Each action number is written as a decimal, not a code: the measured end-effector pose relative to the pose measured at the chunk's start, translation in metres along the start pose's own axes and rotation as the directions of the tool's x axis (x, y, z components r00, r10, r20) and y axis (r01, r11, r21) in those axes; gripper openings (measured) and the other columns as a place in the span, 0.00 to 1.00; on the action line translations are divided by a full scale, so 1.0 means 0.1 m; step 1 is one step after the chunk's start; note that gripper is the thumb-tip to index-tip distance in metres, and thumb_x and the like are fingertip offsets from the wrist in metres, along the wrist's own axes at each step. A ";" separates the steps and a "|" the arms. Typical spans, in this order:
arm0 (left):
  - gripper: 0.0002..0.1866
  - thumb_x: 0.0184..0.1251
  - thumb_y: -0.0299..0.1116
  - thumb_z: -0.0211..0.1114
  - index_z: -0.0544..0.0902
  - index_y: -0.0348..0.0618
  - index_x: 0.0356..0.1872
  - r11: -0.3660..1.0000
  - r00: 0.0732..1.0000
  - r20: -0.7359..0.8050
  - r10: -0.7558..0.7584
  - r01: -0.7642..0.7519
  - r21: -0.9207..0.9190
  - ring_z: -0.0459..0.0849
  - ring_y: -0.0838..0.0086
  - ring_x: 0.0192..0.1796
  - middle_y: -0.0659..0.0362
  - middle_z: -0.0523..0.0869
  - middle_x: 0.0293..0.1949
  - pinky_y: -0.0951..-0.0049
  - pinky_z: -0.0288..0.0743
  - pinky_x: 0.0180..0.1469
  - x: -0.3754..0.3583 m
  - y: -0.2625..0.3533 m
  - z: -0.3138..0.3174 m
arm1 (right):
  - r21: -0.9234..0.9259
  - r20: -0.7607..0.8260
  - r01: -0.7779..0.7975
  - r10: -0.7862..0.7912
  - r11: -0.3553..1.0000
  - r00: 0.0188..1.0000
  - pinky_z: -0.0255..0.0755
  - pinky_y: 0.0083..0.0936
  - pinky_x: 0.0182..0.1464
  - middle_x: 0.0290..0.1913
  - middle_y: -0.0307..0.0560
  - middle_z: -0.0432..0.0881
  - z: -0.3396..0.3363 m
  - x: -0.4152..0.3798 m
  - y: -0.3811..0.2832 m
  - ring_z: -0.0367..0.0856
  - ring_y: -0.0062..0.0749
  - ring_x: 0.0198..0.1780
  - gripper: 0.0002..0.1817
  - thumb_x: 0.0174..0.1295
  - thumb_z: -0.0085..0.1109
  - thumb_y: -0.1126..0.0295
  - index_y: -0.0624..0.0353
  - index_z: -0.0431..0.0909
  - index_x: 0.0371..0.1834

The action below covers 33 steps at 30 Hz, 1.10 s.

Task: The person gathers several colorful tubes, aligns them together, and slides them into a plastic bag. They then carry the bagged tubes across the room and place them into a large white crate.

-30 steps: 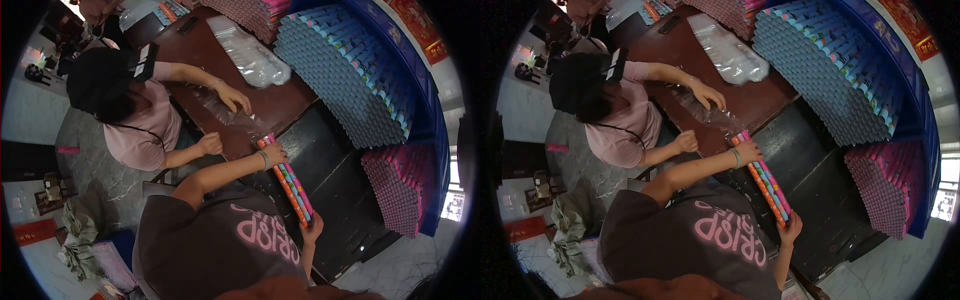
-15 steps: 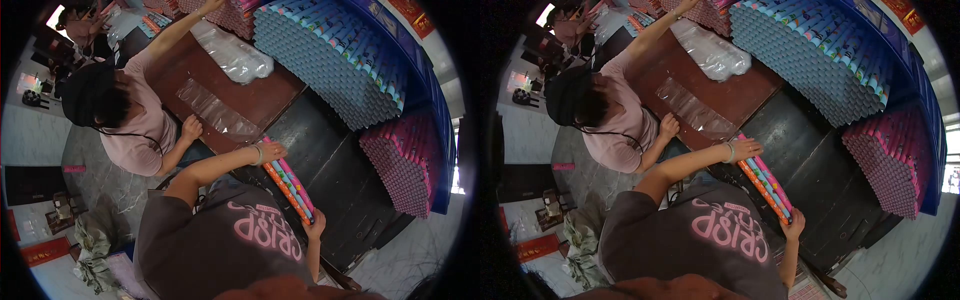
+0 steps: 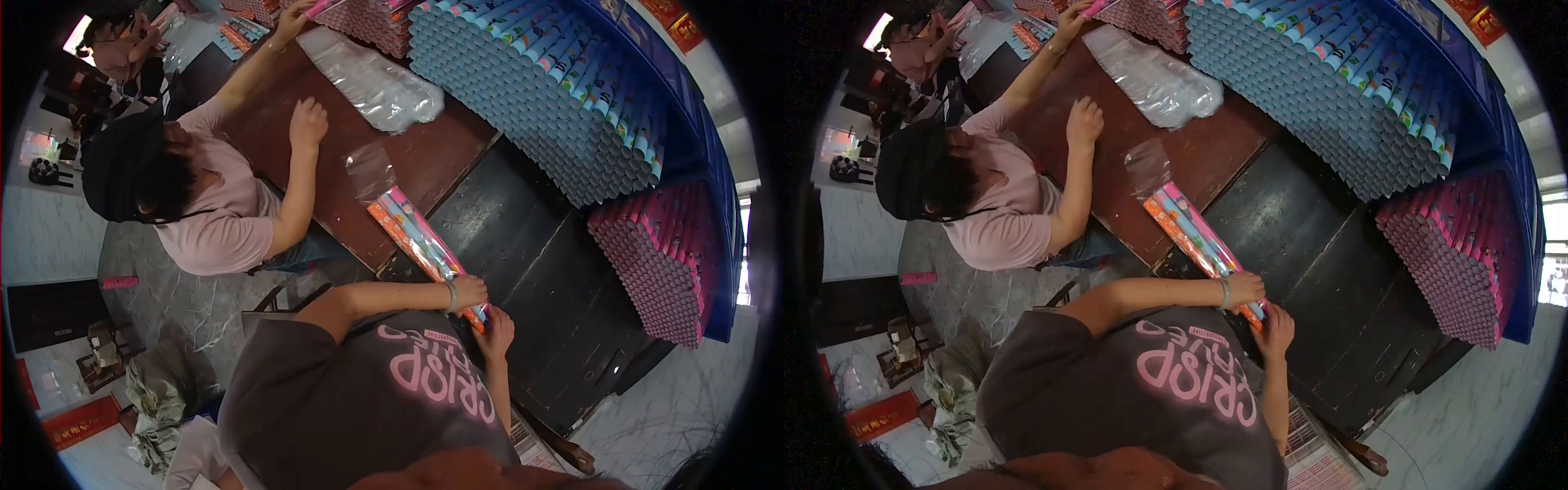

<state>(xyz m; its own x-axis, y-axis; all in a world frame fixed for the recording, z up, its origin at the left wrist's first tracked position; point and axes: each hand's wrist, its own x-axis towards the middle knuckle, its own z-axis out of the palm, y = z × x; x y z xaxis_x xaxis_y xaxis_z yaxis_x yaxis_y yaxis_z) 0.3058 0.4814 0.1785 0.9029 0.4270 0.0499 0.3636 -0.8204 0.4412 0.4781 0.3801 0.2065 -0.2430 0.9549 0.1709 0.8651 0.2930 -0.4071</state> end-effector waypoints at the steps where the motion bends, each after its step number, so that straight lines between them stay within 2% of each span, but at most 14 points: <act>1: 0.38 0.17 0.46 0.79 0.77 0.44 0.40 1.000 1.000 0.011 -0.001 0.002 -0.011 0.74 0.66 0.50 0.59 0.78 0.41 0.67 0.67 0.53 0.05 0.04 0.06 | -0.011 0.018 -0.001 0.001 1.000 1.000 0.66 0.35 0.49 0.48 0.47 0.76 0.04 0.05 -0.04 0.74 0.42 0.49 0.36 0.31 0.72 0.64 0.56 0.71 0.51; 4: 0.46 0.13 0.50 0.78 0.75 0.41 0.46 0.994 0.996 0.041 0.085 -0.087 0.058 0.73 0.64 0.53 0.56 0.77 0.46 0.62 0.63 0.59 -0.01 -0.13 -0.19 | 0.018 -0.017 -0.016 0.016 1.000 1.000 0.66 0.36 0.49 0.48 0.48 0.76 0.07 0.08 -0.09 0.74 0.43 0.49 0.36 0.31 0.71 0.64 0.57 0.71 0.51; 5: 0.52 0.10 0.54 0.78 0.72 0.38 0.50 0.981 0.989 -0.110 0.101 -0.081 0.175 0.72 0.62 0.56 0.53 0.76 0.50 0.59 0.57 0.63 -0.17 -0.21 -0.38 | 0.021 -0.014 -0.015 0.015 1.000 1.000 0.66 0.36 0.49 0.48 0.48 0.76 0.08 0.06 -0.08 0.74 0.43 0.49 0.36 0.31 0.71 0.64 0.57 0.71 0.51; 9: 0.47 0.15 0.50 0.78 0.74 0.39 0.47 0.944 0.998 0.023 -0.061 0.050 0.326 0.72 0.60 0.55 0.52 0.76 0.50 0.62 0.61 0.61 -0.69 -0.91 -0.88 | 0.011 -0.046 -0.036 0.037 0.999 0.998 0.66 0.36 0.48 0.48 0.48 0.76 -0.01 -0.06 -0.01 0.75 0.43 0.48 0.35 0.31 0.72 0.65 0.58 0.71 0.50; 13: 0.33 0.21 0.41 0.78 0.77 0.44 0.37 0.995 0.998 0.059 0.013 -0.019 0.093 0.75 0.64 0.48 0.58 0.78 0.40 0.65 0.69 0.51 -0.65 -0.88 -0.48 | 0.090 0.005 -0.117 0.117 0.989 0.993 0.67 0.35 0.48 0.46 0.48 0.77 0.06 0.00 -0.11 0.76 0.43 0.47 0.35 0.32 0.72 0.66 0.58 0.71 0.50; 15: 0.32 0.21 0.39 0.77 0.77 0.44 0.37 0.997 0.995 -0.051 0.083 -0.083 0.004 0.75 0.65 0.47 0.58 0.78 0.39 0.68 0.70 0.50 -0.43 -0.53 -0.21 | 0.087 -0.006 -0.155 0.156 0.984 0.988 0.67 0.35 0.48 0.46 0.47 0.77 0.18 0.06 -0.17 0.75 0.42 0.48 0.35 0.32 0.72 0.66 0.57 0.71 0.50; 17: 0.31 0.20 0.39 0.77 0.77 0.45 0.36 0.995 0.995 -0.054 0.089 -0.086 0.055 0.75 0.65 0.47 0.58 0.78 0.40 0.70 0.69 0.50 -0.28 -0.22 -0.17 | 0.081 -0.009 -0.200 0.202 0.976 0.979 0.67 0.34 0.49 0.47 0.47 0.77 0.22 0.09 -0.20 0.75 0.42 0.48 0.34 0.32 0.72 0.66 0.57 0.71 0.50; 20: 0.36 0.18 0.41 0.77 0.76 0.43 0.40 0.991 0.990 -0.049 0.132 -0.130 0.038 0.75 0.65 0.48 0.57 0.77 0.42 0.69 0.68 0.52 -0.20 -0.21 -0.13 | 0.051 -0.025 -0.105 0.107 0.993 0.994 0.67 0.35 0.50 0.48 0.46 0.76 0.19 0.11 -0.22 0.75 0.42 0.48 0.35 0.32 0.72 0.66 0.54 0.72 0.50; 21: 0.45 0.12 0.44 0.78 0.74 0.41 0.46 0.986 0.986 -0.005 0.167 -0.167 -0.002 0.73 0.63 0.53 0.55 0.76 0.46 0.68 0.64 0.58 -0.22 -0.26 -0.32 | 0.011 -0.041 -0.059 0.060 0.998 0.997 0.66 0.35 0.51 0.48 0.46 0.76 0.16 0.09 -0.19 0.74 0.42 0.49 0.35 0.32 0.72 0.66 0.53 0.72 0.51; 23: 0.52 0.07 0.46 0.78 0.72 0.40 0.50 0.984 0.991 -0.088 0.101 -0.086 0.154 0.71 0.60 0.57 0.53 0.75 0.50 0.65 0.59 0.64 -0.43 -0.42 -0.74 | -0.033 -0.054 -0.015 0.013 0.999 0.998 0.66 0.35 0.51 0.48 0.46 0.76 0.08 0.05 -0.11 0.74 0.42 0.49 0.35 0.32 0.71 0.66 0.52 0.72 0.52; 25: 0.53 0.06 0.46 0.79 0.72 0.39 0.50 0.982 0.998 -0.053 -0.036 0.045 0.183 0.69 0.58 0.59 0.52 0.74 0.53 0.64 0.55 0.67 -0.65 -0.88 -0.82 | -0.028 -0.005 -0.023 0.022 0.999 1.000 0.65 0.36 0.53 0.50 0.46 0.75 0.01 0.03 -0.07 0.73 0.42 0.51 0.35 0.31 0.71 0.67 0.53 0.72 0.51; 28: 0.48 0.11 0.44 0.79 0.73 0.39 0.48 0.965 0.994 0.068 -0.091 0.071 0.252 0.71 0.59 0.56 0.53 0.75 0.49 0.64 0.61 0.63 -0.96 -1.25 -0.91 | -0.001 0.012 -0.022 0.022 1.000 1.000 0.65 0.37 0.52 0.49 0.47 0.75 -0.01 -0.02 -0.05 0.73 0.43 0.51 0.36 0.30 0.71 0.68 0.53 0.72 0.51; 30: 0.43 0.15 0.43 0.78 0.74 0.40 0.45 1.000 1.000 0.000 -0.016 0.016 -0.010 0.73 0.61 0.51 0.55 0.76 0.45 0.64 0.66 0.56 -0.97 -1.28 -0.72 | -0.013 0.016 -0.020 0.020 1.000 1.000 0.65 0.37 0.52 0.49 0.47 0.75 0.00 -0.01 -0.05 0.73 0.43 0.51 0.36 0.29 0.71 0.68 0.53 0.72 0.50; 33: 0.40 0.17 0.41 0.78 0.74 0.41 0.44 0.999 0.996 -0.083 0.030 -0.032 -0.017 0.74 0.62 0.48 0.57 0.76 0.42 0.64 0.69 0.50 -0.94 -1.30 -0.64 | -0.027 0.003 -0.024 0.024 0.999 1.000 0.65 0.37 0.53 0.49 0.47 0.75 0.02 0.03 -0.06 0.73 0.43 0.51 0.36 0.28 0.71 0.69 0.54 0.72 0.50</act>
<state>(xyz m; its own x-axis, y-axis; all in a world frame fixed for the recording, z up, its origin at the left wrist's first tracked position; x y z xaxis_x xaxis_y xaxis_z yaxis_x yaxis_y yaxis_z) 0.1587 0.5719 0.1743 0.8914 0.4321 0.1369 0.3309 -0.8267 0.4550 0.4716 0.3818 0.2075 -0.2236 0.9617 0.1585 0.8822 0.2688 -0.3867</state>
